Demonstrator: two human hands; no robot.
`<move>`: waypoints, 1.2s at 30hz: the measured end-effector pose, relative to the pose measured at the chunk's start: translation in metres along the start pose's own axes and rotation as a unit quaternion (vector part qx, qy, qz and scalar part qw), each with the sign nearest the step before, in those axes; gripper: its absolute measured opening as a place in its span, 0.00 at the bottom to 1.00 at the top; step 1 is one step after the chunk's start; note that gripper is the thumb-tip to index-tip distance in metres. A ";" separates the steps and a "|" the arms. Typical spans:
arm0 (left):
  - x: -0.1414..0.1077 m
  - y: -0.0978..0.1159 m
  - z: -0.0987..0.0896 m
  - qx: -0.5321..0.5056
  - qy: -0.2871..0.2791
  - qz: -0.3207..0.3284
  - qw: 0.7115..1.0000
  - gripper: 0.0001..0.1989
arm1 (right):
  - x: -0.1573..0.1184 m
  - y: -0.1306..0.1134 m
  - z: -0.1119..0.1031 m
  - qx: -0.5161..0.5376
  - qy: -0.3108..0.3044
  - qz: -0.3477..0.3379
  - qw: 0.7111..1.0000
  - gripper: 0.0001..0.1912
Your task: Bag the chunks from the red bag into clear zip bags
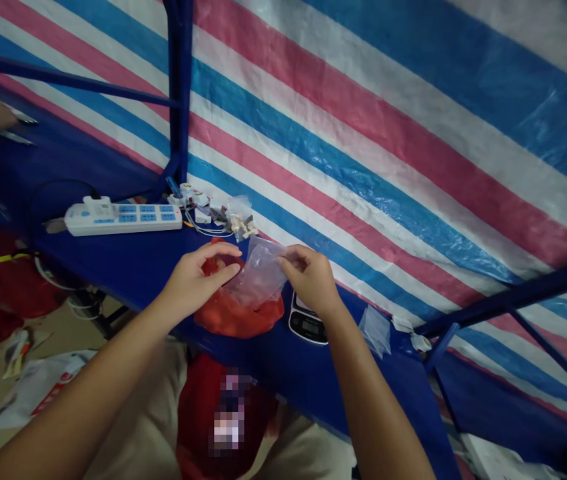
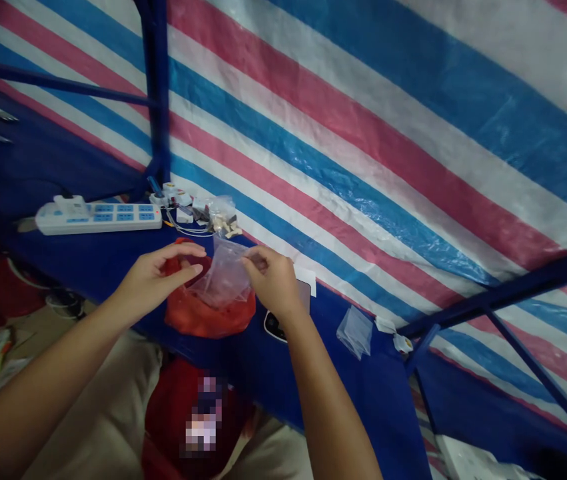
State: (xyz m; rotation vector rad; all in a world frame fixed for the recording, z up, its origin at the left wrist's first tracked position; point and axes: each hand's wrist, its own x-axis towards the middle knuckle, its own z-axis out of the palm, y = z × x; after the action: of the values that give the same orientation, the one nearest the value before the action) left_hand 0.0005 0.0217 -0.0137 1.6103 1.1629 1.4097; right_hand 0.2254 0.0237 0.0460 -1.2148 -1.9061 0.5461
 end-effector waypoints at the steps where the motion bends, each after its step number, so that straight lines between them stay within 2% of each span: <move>1: -0.001 0.000 -0.001 -0.001 0.002 -0.006 1.000 0.20 | -0.001 0.004 -0.003 0.022 0.021 0.007 1.000 0.08; 4: -0.007 0.001 -0.004 0.015 0.006 -0.028 0.999 0.22 | -0.007 0.018 -0.020 0.109 0.114 0.044 0.986 0.13; 6: -0.014 0.003 -0.005 0.057 0.036 -0.025 0.997 0.21 | -0.017 0.028 -0.039 0.159 0.194 0.087 0.964 0.17; 8: -0.023 0.005 -0.003 0.111 0.076 -0.012 0.991 0.22 | -0.033 0.041 -0.063 0.194 0.249 0.135 0.939 0.19; 11: -0.037 0.009 0.002 0.193 0.117 0.034 0.974 0.24 | -0.071 0.064 -0.103 0.251 0.294 0.206 0.899 0.21; 14: -0.048 0.009 0.008 0.265 0.161 0.121 0.943 0.25 | -0.120 0.090 -0.130 0.276 0.325 0.278 0.861 0.22; 16: -0.052 0.005 0.010 0.296 0.155 0.157 0.929 0.25 | -0.150 0.106 -0.135 0.273 0.348 0.315 0.840 0.21; 19: -0.062 0.000 0.011 0.326 0.138 0.180 0.918 0.24 | -0.186 0.128 -0.131 0.289 0.372 0.353 0.809 0.20; 22: -0.087 0.001 0.016 0.338 0.160 0.228 0.899 0.22 | -0.208 0.142 -0.124 0.313 0.394 0.382 0.775 0.20; 23: -0.099 0.003 0.020 0.328 0.148 0.252 0.898 0.20 | -0.214 0.145 -0.122 0.315 0.401 0.388 0.768 0.20; 24: -0.111 0.004 0.027 0.305 0.115 0.277 0.904 0.18 | -0.219 0.148 -0.120 0.316 0.406 0.392 0.762 0.21; 26: -0.134 0.007 0.048 0.231 -0.006 0.310 0.922 0.16 | -0.228 0.150 -0.112 0.314 0.413 0.402 0.754 0.22; 28: -0.152 0.010 0.078 0.181 -0.122 0.300 0.929 0.16 | -0.238 0.152 -0.100 0.305 0.416 0.416 0.749 0.22; 29: -0.157 0.011 0.095 0.169 -0.157 0.286 0.930 0.17 | -0.243 0.152 -0.093 0.296 0.418 0.425 0.746 0.22; 31: -0.162 0.014 0.133 0.162 -0.203 0.271 0.927 0.20 | -0.254 0.153 -0.080 0.275 0.417 0.443 0.744 0.23; 33: -0.162 0.016 0.172 0.175 -0.235 0.290 0.911 0.23 | -0.266 0.152 -0.074 0.240 0.411 0.461 0.749 0.25; 35: -0.160 0.013 0.206 0.220 -0.257 0.306 0.890 0.26 | -0.277 0.148 -0.075 0.135 0.418 0.466 0.768 0.30; 36: -0.160 0.010 0.220 0.245 -0.265 0.306 0.881 0.27 | -0.281 0.145 -0.078 0.042 0.432 0.452 0.779 0.33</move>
State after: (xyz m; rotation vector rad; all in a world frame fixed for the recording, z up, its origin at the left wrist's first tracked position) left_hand 0.2170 -0.1183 -0.1008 2.6881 0.7257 0.9137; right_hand 0.4311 -0.1668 -0.1196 -1.8656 -0.4462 0.4067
